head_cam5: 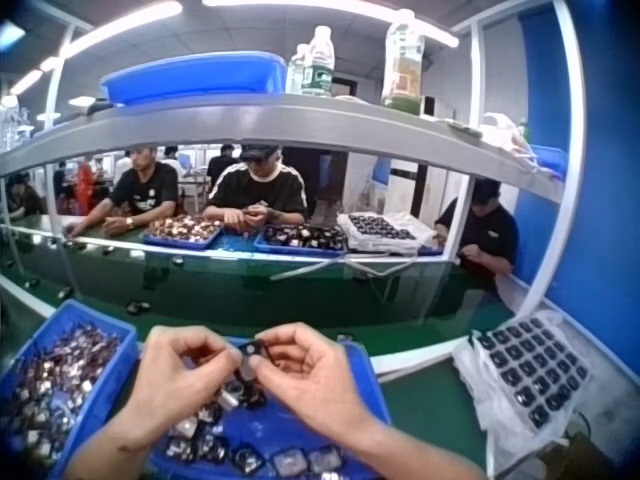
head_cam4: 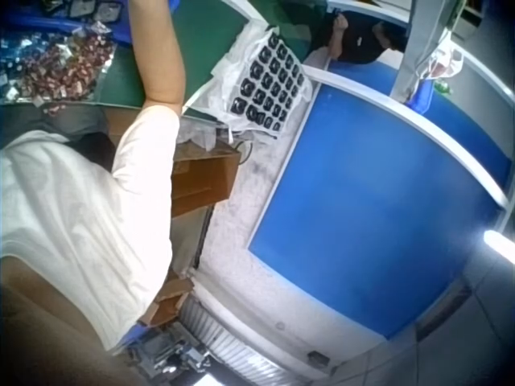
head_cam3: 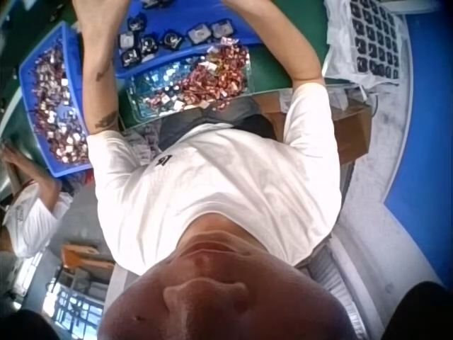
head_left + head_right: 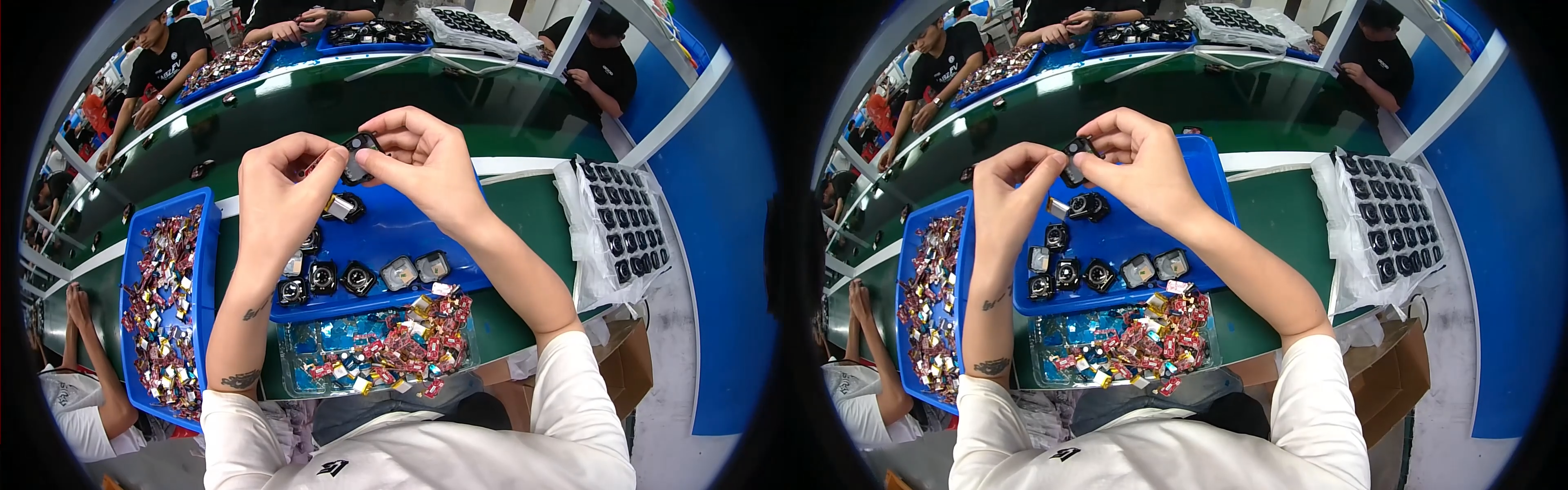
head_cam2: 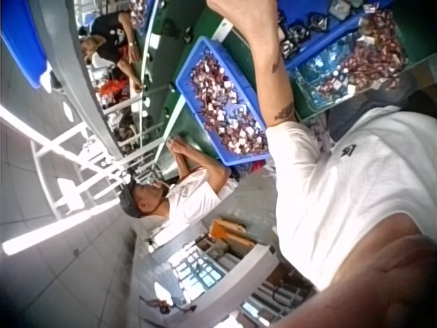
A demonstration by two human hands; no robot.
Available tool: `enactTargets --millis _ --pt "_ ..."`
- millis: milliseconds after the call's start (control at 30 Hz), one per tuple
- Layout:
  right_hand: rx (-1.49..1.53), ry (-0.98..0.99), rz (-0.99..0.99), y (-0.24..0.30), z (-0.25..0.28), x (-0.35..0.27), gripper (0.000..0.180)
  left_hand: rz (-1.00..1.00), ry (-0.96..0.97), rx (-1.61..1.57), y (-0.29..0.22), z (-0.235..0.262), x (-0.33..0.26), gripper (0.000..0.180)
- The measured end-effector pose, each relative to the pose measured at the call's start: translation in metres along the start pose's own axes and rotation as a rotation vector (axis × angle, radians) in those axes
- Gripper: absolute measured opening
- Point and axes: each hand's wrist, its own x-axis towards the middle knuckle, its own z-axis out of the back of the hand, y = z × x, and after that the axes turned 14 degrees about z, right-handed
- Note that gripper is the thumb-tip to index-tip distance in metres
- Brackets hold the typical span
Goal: Assembling small electronic components and placing them into a tray.
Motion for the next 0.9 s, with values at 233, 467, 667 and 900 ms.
enactTargets --millis 233,467,667,900 --pt "-0.041 -0.040 0.044 0.002 -0.003 -0.001 0.020 0.029 0.021 -0.007 -0.002 -0.001 -0.002 0.016" --pt "-0.067 -0.115 0.118 -0.003 0.004 0.001 0.014 -0.028 0.032 -0.019 -0.001 -0.005 -0.005 0.016" --pt "0.063 -0.117 0.031 -0.001 0.005 0.002 0.020 -0.043 -0.022 -0.064 -0.006 0.000 -0.004 0.013" --pt "0.056 -0.027 0.011 0.000 0.006 0.003 0.020 -0.144 -0.021 0.072 -0.005 0.004 -0.004 0.013"
